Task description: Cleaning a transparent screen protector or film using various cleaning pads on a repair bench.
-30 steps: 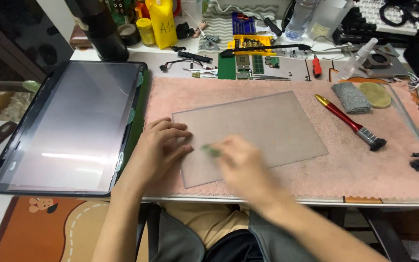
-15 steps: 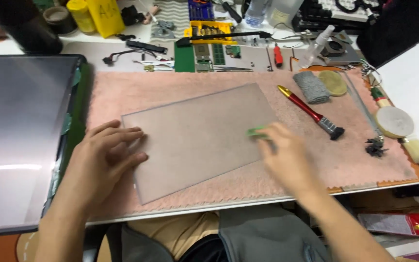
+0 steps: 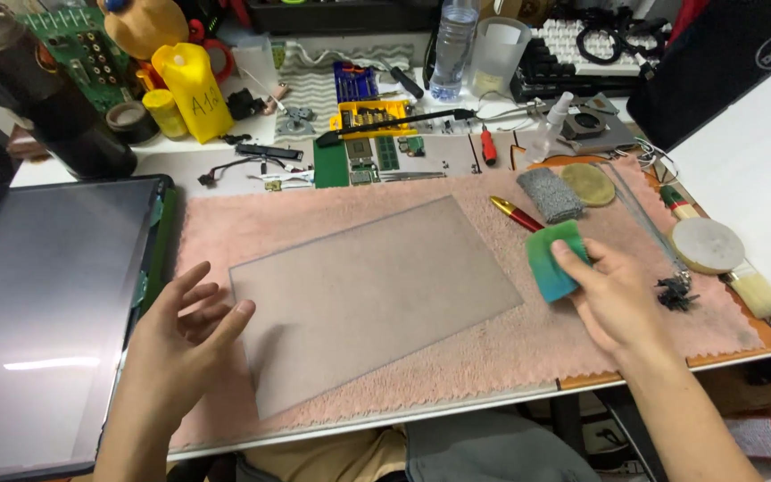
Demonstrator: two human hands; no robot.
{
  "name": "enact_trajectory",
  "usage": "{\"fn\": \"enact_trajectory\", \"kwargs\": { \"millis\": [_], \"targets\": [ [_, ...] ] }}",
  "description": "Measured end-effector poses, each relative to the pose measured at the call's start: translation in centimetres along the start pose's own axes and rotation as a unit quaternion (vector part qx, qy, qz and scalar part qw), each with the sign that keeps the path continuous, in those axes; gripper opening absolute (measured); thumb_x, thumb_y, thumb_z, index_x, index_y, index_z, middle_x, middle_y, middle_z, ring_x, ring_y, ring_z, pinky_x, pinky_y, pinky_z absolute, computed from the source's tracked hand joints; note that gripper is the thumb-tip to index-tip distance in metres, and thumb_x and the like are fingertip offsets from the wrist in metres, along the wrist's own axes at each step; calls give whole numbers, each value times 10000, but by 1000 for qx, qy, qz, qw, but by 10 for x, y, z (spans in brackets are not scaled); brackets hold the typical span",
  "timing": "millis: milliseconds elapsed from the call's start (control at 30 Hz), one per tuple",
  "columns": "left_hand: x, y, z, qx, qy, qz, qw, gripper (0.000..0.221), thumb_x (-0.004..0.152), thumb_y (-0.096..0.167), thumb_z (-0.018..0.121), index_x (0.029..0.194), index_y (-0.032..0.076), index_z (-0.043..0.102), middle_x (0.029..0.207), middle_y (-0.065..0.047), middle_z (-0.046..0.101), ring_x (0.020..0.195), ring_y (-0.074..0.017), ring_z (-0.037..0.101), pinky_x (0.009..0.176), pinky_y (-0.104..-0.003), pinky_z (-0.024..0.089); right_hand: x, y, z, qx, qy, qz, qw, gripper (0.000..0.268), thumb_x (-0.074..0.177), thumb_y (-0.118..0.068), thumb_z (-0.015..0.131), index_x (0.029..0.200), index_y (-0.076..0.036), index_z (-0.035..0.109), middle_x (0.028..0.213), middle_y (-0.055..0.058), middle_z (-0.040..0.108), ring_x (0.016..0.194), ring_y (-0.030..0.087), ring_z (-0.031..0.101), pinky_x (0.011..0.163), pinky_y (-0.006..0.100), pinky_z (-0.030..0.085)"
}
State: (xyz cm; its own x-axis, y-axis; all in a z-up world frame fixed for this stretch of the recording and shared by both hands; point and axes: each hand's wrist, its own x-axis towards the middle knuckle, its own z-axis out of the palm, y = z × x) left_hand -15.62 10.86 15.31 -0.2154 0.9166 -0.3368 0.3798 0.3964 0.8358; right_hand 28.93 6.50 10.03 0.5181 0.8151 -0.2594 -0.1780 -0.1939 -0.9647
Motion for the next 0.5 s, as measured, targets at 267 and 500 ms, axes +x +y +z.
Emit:
{"fn": "enact_trajectory", "kwargs": {
  "millis": [267, 500],
  "targets": [
    [-5, 38, 9, -25, 12, -44, 999, 900, 836, 251, 869, 1697, 213, 611, 1604, -54, 724, 1369, -190, 751, 1141, -407, 567, 26, 25, -19, 85, -32, -21, 996, 333, 1141, -98, 629, 1431, 47, 705, 1389, 210, 771, 1224, 286, 724, 1038, 500, 636],
    [14, 25, 21, -138, -52, -42, 988, 685, 1017, 68, 649, 1702, 86, 647, 1554, -105, 823, 1372, -170, 694, 1178, -372, 523, 23, 28, -19, 120, -20, -26, 992, 369, 1120, -77, 621, 1448, 81, 684, 1400, 230, 764, 1269, 297, 718, 1150, 449, 599]
  ]
}}
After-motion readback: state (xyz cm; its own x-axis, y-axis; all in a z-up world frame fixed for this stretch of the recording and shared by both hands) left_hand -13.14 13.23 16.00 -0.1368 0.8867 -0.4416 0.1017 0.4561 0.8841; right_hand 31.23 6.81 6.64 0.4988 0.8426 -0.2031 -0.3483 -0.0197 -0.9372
